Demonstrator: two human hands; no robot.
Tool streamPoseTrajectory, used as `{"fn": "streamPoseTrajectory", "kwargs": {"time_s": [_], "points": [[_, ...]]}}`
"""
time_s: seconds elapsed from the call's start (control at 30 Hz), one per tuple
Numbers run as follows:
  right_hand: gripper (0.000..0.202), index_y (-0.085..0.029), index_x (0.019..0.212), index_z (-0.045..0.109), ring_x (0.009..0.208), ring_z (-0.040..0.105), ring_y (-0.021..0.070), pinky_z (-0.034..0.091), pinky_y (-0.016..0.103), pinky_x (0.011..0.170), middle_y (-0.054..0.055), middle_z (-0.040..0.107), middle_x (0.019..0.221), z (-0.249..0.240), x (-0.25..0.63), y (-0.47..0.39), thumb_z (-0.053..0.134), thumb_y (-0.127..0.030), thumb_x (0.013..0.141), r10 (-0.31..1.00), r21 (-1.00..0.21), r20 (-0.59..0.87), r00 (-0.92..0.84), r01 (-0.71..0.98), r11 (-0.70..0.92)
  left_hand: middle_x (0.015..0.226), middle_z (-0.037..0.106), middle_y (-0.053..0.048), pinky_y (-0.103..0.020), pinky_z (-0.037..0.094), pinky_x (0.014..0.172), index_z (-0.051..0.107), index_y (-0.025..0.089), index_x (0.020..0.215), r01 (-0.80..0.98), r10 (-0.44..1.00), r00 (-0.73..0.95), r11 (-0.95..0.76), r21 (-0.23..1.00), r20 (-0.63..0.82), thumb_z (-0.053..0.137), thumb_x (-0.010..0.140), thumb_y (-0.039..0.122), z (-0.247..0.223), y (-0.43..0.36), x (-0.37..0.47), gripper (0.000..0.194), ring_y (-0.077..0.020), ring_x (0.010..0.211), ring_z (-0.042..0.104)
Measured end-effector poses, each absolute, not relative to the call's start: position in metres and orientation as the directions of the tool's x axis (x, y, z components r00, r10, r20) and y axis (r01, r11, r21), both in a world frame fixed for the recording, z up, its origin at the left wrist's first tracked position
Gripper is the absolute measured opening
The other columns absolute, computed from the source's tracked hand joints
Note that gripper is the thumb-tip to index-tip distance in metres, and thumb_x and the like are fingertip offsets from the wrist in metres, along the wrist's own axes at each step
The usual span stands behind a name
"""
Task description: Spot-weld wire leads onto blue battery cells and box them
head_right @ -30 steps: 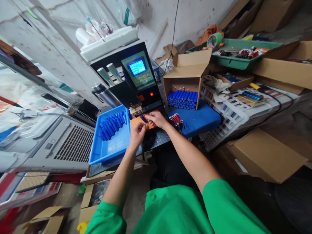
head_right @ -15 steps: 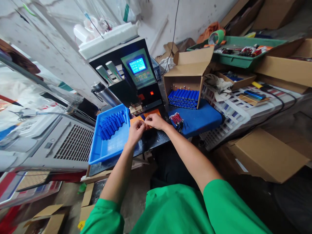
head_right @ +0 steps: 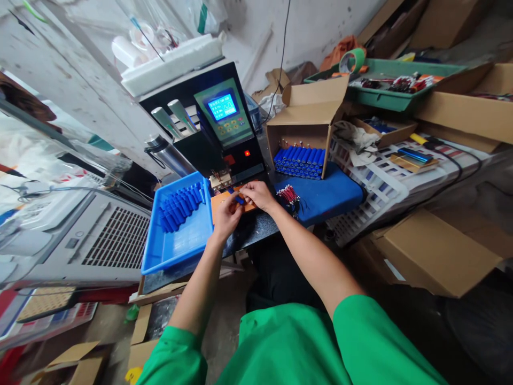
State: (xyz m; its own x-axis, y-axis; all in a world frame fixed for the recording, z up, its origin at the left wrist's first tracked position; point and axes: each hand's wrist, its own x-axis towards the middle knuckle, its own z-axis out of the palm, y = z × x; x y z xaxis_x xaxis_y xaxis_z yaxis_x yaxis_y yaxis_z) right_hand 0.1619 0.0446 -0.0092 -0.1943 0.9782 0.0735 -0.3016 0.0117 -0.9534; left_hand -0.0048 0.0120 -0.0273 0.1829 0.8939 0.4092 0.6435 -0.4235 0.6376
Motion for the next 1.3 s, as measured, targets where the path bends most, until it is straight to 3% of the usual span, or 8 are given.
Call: {"fn": "streamPoseTrajectory", "kwargs": {"time_s": [0.1,0.33,0.5,0.67,0.93,1.3], "points": [[0.030,-0.017,0.065,0.059,0.043,0.045,0.0073,0.032,0.019,0.041,-0.003,0.055,0.051,-0.009,0.160,0.046,0.074,-0.043,0.071,0.983,-0.950,0.057,-0.174,-0.313,-0.001,0.094,0.069,-0.005,-0.032,0.054,0.080,0.062,0.022,0.132,0.613,0.911,0.145,-0.389,0.688,0.386,0.062,0.083,0.018,-0.031,0.012,-0.006,0.049,-0.0177,0.083,0.065],[0.029,-0.017,0.067,0.059,0.042,0.045,0.0066,0.033,0.018,0.040,-0.004,0.053,0.050,-0.010,0.156,0.048,0.077,-0.039,0.073,0.992,-0.931,0.032,-0.124,-0.364,-0.015,0.080,0.068,-0.002,-0.026,0.051,0.066,0.063,0.019,0.121,0.440,0.943,-0.039,-0.281,0.852,0.331,0.059,0.092,0.033,-0.018,0.004,0.000,0.032,-0.0140,0.069,0.064],[0.031,-0.018,0.066,0.058,0.042,0.044,0.0064,0.033,0.017,0.039,-0.005,0.052,0.050,-0.010,0.156,0.049,0.077,-0.040,0.075,0.992,-0.935,0.012,-0.128,-0.352,-0.034,0.060,0.057,0.004,-0.023,0.042,0.052,0.063,0.019,0.102,0.379,0.946,-0.166,-0.201,0.903,0.280,0.061,0.090,0.039,-0.006,0.002,0.001,0.024,-0.0109,0.051,0.051],[0.031,-0.017,0.066,0.058,0.042,0.044,0.0062,0.032,0.017,0.039,-0.004,0.053,0.050,-0.011,0.156,0.049,0.076,-0.040,0.075,0.993,-0.946,0.023,-0.118,-0.325,-0.017,0.059,0.052,0.004,-0.022,0.037,0.052,0.069,0.018,0.084,0.363,0.930,-0.161,-0.257,0.896,0.332,0.070,0.081,0.040,-0.002,0.008,-0.001,0.022,-0.0094,0.053,0.045],[0.034,-0.018,0.066,0.057,0.040,0.045,0.0059,0.032,0.017,0.039,-0.004,0.053,0.050,-0.011,0.156,0.049,0.077,-0.044,0.076,0.994,-0.954,0.015,-0.109,-0.300,-0.018,0.072,0.065,-0.001,-0.022,0.039,0.052,0.070,0.016,0.089,0.444,0.960,-0.064,-0.217,0.869,0.273,0.065,0.083,0.043,-0.005,0.017,0.001,0.027,-0.0100,0.057,0.050],[0.034,-0.018,0.066,0.055,0.041,0.044,0.0058,0.033,0.017,0.039,-0.005,0.052,0.049,-0.008,0.154,0.047,0.077,-0.042,0.076,0.995,-0.954,0.012,-0.097,-0.299,-0.017,0.087,0.072,-0.005,-0.025,0.043,0.059,0.067,0.018,0.111,0.555,0.949,-0.111,-0.187,0.811,0.295,0.058,0.091,0.034,-0.012,0.015,0.006,0.027,-0.0130,0.064,0.059]]}}
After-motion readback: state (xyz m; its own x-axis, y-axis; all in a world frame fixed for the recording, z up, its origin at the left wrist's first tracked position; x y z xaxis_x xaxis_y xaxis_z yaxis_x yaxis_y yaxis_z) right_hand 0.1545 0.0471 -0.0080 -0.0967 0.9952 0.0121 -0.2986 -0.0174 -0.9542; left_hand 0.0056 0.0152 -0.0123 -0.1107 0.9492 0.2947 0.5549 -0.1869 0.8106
